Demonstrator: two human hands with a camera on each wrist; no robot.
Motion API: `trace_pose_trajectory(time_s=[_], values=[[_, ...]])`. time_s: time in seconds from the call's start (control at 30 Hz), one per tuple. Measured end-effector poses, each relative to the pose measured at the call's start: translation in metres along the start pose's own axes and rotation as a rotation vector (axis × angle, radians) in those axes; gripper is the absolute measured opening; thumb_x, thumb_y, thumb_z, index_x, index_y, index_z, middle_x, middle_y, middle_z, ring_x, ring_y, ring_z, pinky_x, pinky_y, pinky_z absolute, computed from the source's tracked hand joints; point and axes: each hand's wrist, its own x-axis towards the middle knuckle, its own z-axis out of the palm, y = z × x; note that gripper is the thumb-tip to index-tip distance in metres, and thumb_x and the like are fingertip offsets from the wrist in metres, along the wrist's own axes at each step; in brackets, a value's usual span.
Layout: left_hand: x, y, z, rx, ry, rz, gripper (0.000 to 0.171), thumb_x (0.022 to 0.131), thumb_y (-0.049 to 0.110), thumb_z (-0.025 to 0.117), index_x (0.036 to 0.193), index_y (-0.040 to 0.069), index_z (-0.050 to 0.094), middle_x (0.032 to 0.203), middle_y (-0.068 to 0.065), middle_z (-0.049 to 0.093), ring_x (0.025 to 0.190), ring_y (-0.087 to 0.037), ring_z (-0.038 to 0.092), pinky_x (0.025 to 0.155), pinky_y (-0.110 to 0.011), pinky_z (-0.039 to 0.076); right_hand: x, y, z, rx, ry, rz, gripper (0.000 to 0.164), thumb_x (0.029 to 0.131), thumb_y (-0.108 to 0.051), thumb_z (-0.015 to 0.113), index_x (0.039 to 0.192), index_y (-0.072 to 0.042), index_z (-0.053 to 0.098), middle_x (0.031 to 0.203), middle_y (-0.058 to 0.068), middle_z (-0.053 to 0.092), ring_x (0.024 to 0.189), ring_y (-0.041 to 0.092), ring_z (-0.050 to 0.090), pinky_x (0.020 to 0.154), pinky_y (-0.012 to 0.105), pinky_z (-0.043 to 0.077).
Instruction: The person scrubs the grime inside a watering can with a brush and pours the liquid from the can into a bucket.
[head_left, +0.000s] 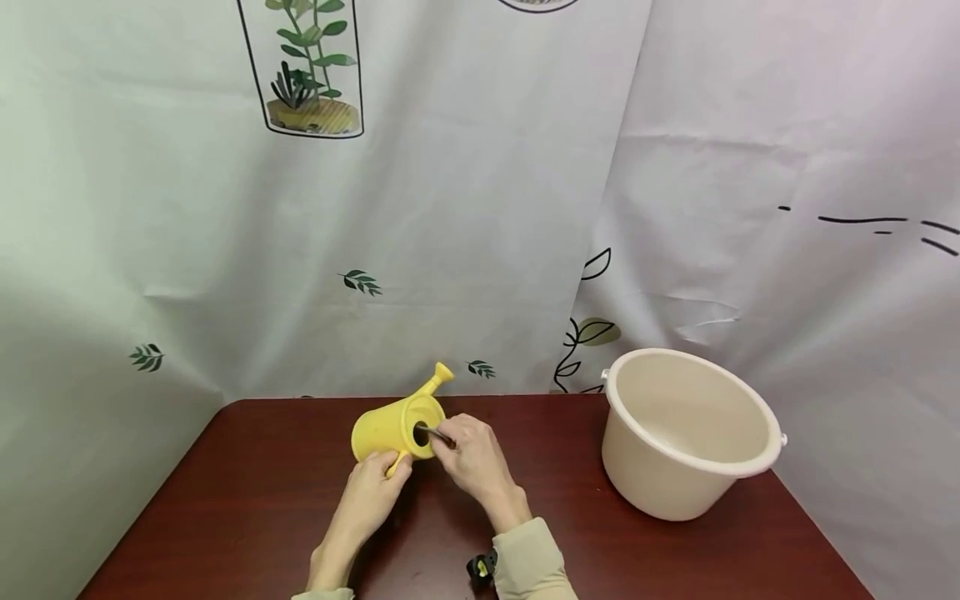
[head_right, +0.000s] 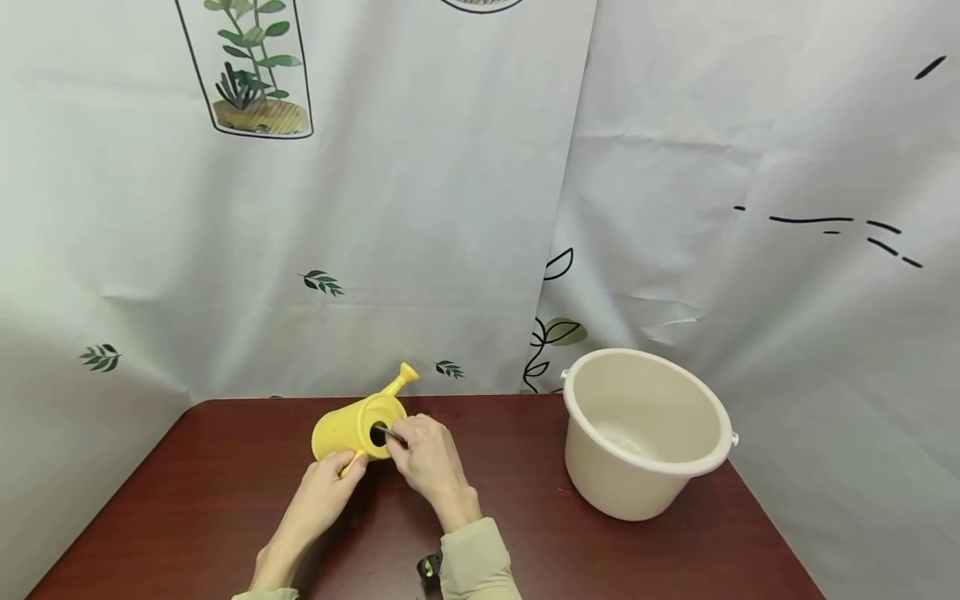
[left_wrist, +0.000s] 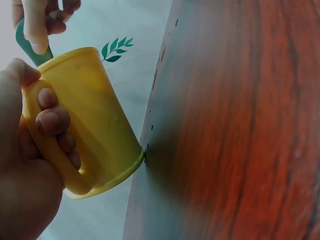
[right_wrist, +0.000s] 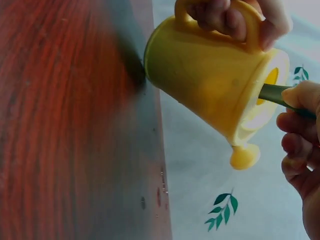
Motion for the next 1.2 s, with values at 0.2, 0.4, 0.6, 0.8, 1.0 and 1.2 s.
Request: trace_pose_trajectory(time_s=[0.2, 0.4, 0.6, 0.8, 1.0, 1.2], values=[[0.000, 0.000, 0.001, -0.004, -0.012, -0.004, 0.042, 0.095, 0.023, 0.061, 0.060, 0.017, 0.039, 0.065, 0.002, 0.037, 0.059, -0.011, 0.038, 0.056, -0.026, 0.033, 0.001, -0.002, -0.008, 0.001, -0.010, -0.007, 0.029, 0.082, -0.005, 0.075, 0.066, -0.018, 0.053, 0.062, -0.010, 0.042, 0.059, 0.005, 0.040, 0.056, 0.017, 0.034], [0.001, 0.000, 0.000, -0.012, -0.011, -0.003, 0.041, 0.095, 0.023, 0.061, 0.060, 0.017, 0.040, 0.065, 0.003, 0.037, 0.061, -0.011, 0.039, 0.057, -0.026, 0.034, 0.003, -0.005, -0.013, -0.021, -0.022, -0.009, 0.030, 0.081, -0.005, 0.074, 0.065, -0.019, 0.052, 0.061, -0.011, 0.040, 0.058, 0.004, 0.038, 0.055, 0.017, 0.034], [0.000, -0.001, 0.000, -0.009, -0.005, 0.002, 0.041, 0.095, 0.023, 0.061, 0.060, 0.017, 0.040, 0.065, 0.003, 0.037, 0.061, -0.011, 0.039, 0.057, -0.026, 0.034, 0.004, -0.008, -0.015, -0.011, 0.003, -0.025, 0.035, 0.078, -0.006, 0.077, 0.063, -0.019, 0.049, 0.060, -0.011, 0.037, 0.057, 0.004, 0.035, 0.054, 0.017, 0.031], [0.001, -0.003, 0.001, -0.006, -0.007, -0.005, 0.041, 0.094, 0.022, 0.062, 0.060, 0.017, 0.040, 0.064, 0.003, 0.037, 0.060, -0.011, 0.039, 0.057, -0.026, 0.034, 0.003, -0.010, -0.016, -0.025, 0.002, -0.017, 0.036, 0.080, -0.008, 0.075, 0.063, -0.020, 0.046, 0.059, -0.011, 0.034, 0.055, 0.004, 0.033, 0.054, 0.016, 0.030], [0.000, -0.003, 0.001, -0.008, 0.002, 0.002, 0.041, 0.094, 0.022, 0.062, 0.060, 0.017, 0.039, 0.065, 0.003, 0.038, 0.061, -0.011, 0.039, 0.057, -0.026, 0.034, 0.002, -0.009, -0.010, -0.057, -0.005, 0.027, 0.038, 0.081, -0.005, 0.072, 0.062, -0.020, 0.042, 0.060, -0.011, 0.032, 0.054, 0.004, 0.033, 0.053, 0.017, 0.030], [0.000, -0.002, 0.001, -0.014, 0.006, 0.004, 0.042, 0.094, 0.022, 0.062, 0.060, 0.018, 0.039, 0.065, 0.003, 0.038, 0.061, -0.010, 0.039, 0.057, -0.026, 0.034, -0.001, -0.008, -0.002, -0.088, -0.037, 0.091, 0.032, 0.085, -0.010, 0.074, 0.066, -0.019, 0.049, 0.061, -0.009, 0.042, 0.054, 0.005, 0.039, 0.052, 0.018, 0.034]])
